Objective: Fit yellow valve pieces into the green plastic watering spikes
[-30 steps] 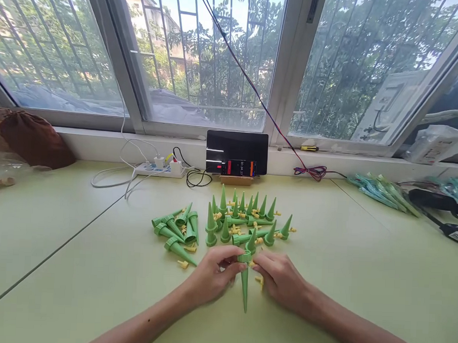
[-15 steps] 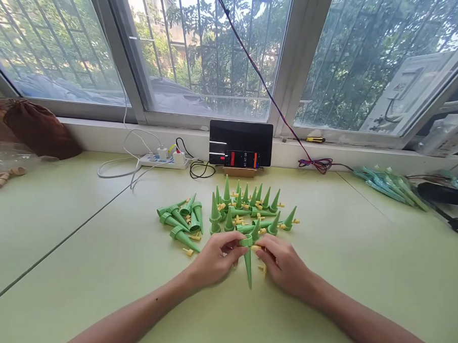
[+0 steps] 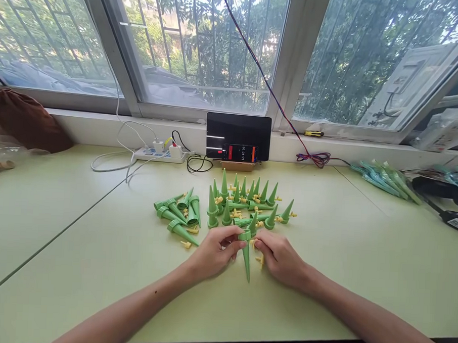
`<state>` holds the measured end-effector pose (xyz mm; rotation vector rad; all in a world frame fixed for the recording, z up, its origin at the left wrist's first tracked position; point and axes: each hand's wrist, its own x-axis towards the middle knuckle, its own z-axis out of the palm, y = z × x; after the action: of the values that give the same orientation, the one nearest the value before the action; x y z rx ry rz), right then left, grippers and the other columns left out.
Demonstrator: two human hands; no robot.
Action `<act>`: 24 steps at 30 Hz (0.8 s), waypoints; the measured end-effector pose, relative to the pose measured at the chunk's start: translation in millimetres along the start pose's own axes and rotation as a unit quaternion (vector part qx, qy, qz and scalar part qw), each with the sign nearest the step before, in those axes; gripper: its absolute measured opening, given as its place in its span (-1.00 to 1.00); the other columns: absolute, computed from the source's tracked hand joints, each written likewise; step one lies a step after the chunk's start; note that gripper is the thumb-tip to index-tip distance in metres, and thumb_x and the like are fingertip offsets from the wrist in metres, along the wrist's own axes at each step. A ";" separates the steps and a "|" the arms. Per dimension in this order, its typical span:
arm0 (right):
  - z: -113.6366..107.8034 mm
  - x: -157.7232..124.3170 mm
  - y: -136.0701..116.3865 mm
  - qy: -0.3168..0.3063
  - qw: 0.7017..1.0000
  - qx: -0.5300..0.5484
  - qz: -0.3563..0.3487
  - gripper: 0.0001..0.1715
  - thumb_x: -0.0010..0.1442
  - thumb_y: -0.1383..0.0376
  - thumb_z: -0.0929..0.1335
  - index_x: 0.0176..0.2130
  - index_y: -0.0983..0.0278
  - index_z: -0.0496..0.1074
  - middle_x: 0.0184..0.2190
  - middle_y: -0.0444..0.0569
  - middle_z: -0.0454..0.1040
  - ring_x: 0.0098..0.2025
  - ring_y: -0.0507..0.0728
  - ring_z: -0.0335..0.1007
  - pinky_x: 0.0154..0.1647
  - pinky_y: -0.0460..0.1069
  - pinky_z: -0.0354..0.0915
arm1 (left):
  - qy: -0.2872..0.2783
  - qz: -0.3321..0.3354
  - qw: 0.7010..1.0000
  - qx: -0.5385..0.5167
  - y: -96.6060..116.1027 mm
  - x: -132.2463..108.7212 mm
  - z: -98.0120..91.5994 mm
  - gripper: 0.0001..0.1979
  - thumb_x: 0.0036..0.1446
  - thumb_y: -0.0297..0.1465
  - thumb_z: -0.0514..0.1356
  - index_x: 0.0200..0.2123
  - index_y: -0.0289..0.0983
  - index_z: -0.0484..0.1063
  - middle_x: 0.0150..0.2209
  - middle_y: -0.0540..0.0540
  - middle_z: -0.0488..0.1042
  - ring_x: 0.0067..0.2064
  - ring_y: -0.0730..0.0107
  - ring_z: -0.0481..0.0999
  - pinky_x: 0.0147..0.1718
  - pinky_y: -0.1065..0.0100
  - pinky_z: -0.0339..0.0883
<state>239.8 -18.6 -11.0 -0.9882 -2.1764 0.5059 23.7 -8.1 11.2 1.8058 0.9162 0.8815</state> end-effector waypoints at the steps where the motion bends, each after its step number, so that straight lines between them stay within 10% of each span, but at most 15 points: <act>1: -0.2 0.1 -0.3 -0.003 1.000 0.002 0.005 -0.67 0.47 0.32 0.14 -0.36 0.22 0.25 -0.46 -0.10 0.35 -0.43 0.10 0.26 -0.37 -0.03 0.17 | 0.000 0.000 1.000 0.001 0.4 0.1 0.1 -0.84 0.28 -0.36 0.20 -0.36 -0.29 0.41 -0.57 0.09 0.34 -0.52 0.52 0.33 -0.53 0.51 0.23; 24: -0.4 3.5 -4.9 0.006 1.000 -0.001 -0.007 -0.49 0.53 0.12 0.14 -0.45 0.21 0.23 -0.53 -0.14 0.32 -0.48 0.06 0.19 -0.41 -0.06 0.16 | -0.034 -0.054 0.996 -0.068 -5.1 1.9 -3.6 -0.73 0.35 -0.18 0.17 -0.03 -0.22 0.34 -0.47 0.09 0.38 -0.53 0.48 0.41 -0.54 0.47 0.27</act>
<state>235.9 -19.0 -6.4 -0.9739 -2.1713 0.4906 20.5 -3.4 8.0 1.6443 0.8821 0.7903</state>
